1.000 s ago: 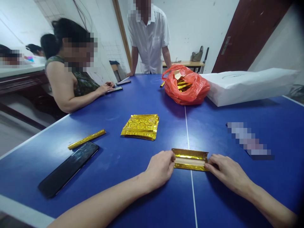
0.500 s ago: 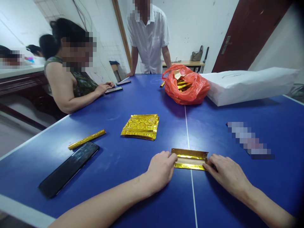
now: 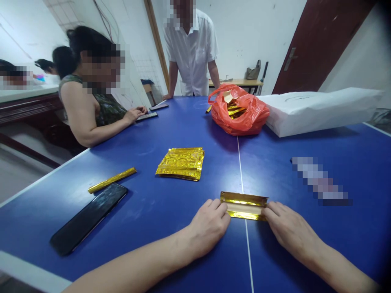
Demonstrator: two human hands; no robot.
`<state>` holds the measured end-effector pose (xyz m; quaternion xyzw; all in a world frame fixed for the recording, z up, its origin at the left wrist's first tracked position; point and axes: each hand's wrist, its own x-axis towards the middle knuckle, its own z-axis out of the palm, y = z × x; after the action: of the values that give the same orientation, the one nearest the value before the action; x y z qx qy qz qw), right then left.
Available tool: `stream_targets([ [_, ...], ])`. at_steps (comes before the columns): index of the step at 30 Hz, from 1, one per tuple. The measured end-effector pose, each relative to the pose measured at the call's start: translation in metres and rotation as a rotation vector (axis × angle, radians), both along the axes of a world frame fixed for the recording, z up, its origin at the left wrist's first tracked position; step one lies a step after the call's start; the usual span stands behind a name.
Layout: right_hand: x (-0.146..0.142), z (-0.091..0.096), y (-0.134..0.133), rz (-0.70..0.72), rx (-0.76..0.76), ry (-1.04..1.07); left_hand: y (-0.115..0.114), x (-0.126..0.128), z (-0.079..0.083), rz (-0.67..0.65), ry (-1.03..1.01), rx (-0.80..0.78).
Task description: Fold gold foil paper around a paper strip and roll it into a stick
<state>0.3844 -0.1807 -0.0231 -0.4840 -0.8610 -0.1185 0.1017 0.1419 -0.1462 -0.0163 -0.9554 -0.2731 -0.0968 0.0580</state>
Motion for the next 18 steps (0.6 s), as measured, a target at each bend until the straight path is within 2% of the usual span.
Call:
stream_targets([
  [4,0.002,0.002,-0.001,-0.032,-0.018,-0.006,-0.007,-0.001,0.003,-0.009,0.077,0.009],
  [11,-0.002,0.009,-0.006,-0.029,-0.003,-0.122,-0.027,-0.002,0.002,0.049,0.196,0.054],
  [18,-0.010,0.016,-0.012,-0.053,-0.010,-0.144,-0.026,-0.003,0.005,0.066,0.205,-0.003],
])
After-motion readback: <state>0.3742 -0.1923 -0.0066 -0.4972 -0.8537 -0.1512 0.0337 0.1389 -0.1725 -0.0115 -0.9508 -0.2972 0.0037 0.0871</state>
